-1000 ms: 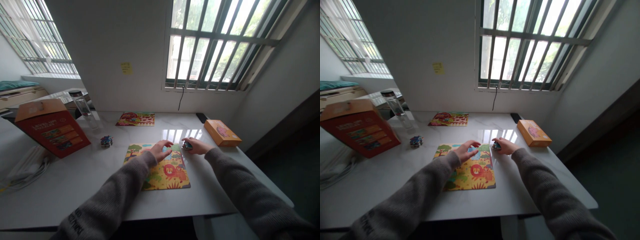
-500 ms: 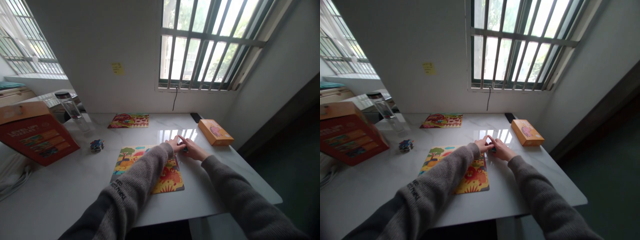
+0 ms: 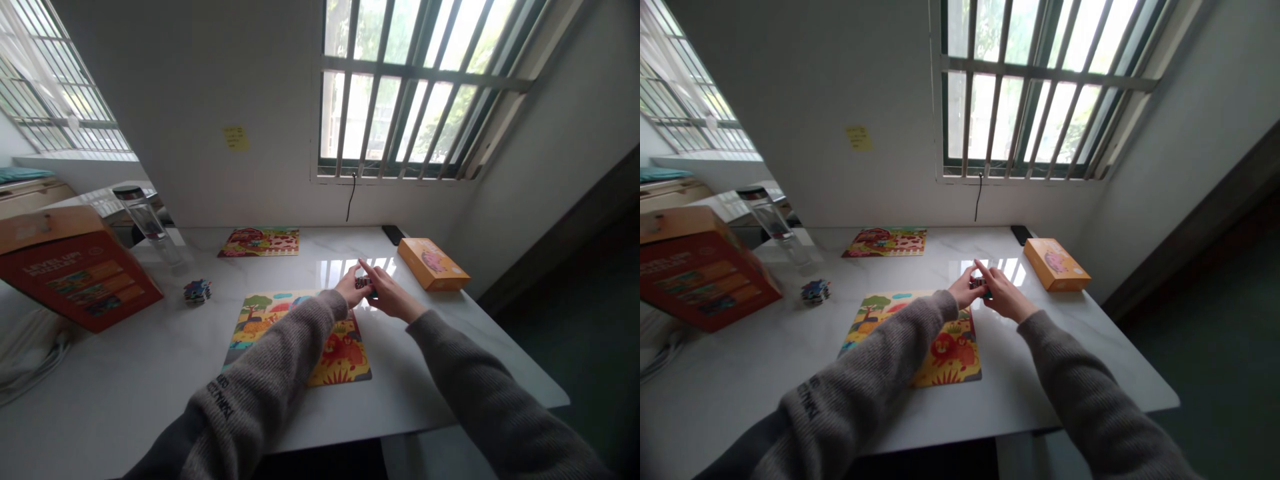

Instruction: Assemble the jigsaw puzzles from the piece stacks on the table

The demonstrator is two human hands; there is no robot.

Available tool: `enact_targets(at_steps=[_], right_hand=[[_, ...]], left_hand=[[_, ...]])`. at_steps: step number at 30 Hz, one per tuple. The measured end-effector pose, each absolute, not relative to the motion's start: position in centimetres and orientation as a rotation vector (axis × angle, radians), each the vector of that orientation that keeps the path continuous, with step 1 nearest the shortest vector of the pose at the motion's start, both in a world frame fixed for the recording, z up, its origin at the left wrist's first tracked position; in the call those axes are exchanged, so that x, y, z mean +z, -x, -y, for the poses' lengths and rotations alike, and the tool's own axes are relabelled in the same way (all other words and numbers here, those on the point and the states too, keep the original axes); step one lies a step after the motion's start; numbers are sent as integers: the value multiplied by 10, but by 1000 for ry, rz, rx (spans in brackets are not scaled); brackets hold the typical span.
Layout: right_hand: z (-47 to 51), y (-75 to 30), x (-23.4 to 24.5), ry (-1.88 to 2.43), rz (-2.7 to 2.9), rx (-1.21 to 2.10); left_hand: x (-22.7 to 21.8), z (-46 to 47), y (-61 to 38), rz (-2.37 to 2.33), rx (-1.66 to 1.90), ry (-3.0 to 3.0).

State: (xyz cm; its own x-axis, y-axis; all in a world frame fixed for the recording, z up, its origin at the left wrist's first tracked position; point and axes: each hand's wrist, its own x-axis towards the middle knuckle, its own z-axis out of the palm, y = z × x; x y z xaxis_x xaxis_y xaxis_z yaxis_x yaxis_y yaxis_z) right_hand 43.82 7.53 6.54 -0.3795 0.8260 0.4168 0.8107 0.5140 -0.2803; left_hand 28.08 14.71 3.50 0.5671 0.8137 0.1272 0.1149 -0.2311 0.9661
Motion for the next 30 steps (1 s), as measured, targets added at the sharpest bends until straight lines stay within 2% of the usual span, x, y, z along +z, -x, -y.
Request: enact_targets(at_steps=[8,16,23,30], right_hand=[[-79,-399,75,1177,2168,144],[-83,-370,36,1147,2076,266],[-86,-362,16,1182,2072,363],[-86,-366,13,1195,2050,305]], left_hand=[[47,-157,-198,-751,788,-1355],[54,-158,-40,-1001,837,-1336],[39,-146,66,-1317,922,-1404],[11,-151,98,-1650,1019,-1543]])
